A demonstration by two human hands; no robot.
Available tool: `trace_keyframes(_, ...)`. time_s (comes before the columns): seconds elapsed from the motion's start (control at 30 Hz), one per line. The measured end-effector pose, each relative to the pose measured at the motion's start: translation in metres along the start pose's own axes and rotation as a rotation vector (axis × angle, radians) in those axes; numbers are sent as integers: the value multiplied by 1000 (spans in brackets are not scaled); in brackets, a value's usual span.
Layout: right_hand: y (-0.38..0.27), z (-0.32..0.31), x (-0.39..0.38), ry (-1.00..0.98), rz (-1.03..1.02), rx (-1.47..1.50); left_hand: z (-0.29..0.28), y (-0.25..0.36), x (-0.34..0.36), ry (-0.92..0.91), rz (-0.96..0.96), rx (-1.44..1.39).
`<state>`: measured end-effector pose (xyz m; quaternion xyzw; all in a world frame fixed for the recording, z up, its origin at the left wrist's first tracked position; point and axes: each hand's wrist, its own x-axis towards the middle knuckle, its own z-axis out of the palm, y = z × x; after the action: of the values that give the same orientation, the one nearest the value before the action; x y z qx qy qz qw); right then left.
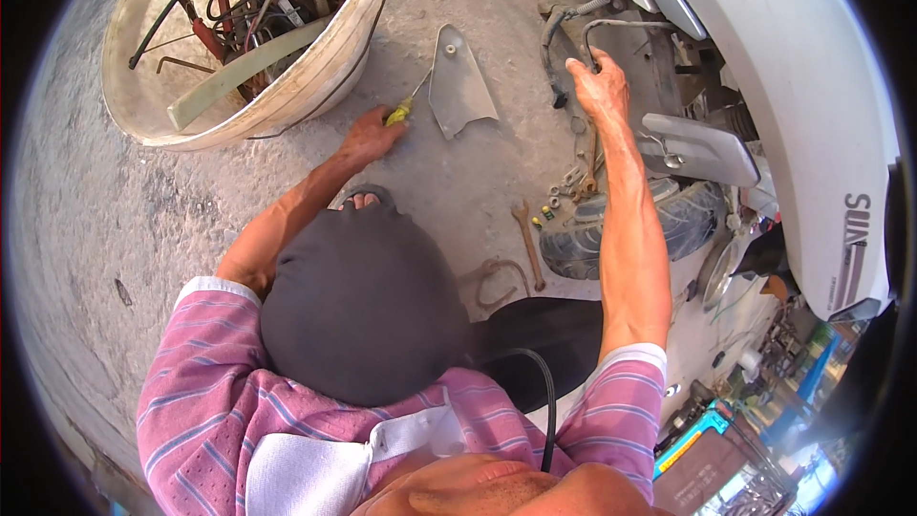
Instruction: The person removes the rear wheel and motor assembly from a white electric scooter by unscrewing fasteners with a screwdriver and prying components apart by hand.
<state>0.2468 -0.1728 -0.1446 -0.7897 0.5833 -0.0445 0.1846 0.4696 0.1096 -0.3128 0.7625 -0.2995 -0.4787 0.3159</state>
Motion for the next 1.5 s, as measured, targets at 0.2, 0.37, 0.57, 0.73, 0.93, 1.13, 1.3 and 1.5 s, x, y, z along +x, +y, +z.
trace_keyframes(0.2,-15,-47,-56,-322,-51,-66,7,-3,2,-63,33,36)
trace_keyframes(0.37,-19,-116,-148,-425,-109,-26,-8,-4,-4,-37,-6,50)
trace_keyframes(0.57,-3,-95,-163,-27,-504,-166,-13,1,5,-67,-13,-31)
trace_keyframes(0.73,9,-90,-171,-167,-410,-186,36,2,10,-53,112,69)
trace_keyframes(0.93,-81,-59,-45,-422,-491,-353,21,-53,44,-66,173,116)
trace_keyframes(1.13,-71,-141,-70,-474,-432,-450,14,-32,30,-77,119,174)
trace_keyframes(1.3,-51,-151,-32,-1048,6,-764,14,-13,23,-7,163,276)
trace_keyframes(1.5,82,-198,-195,-233,-232,505,-13,30,-13,33,193,556)
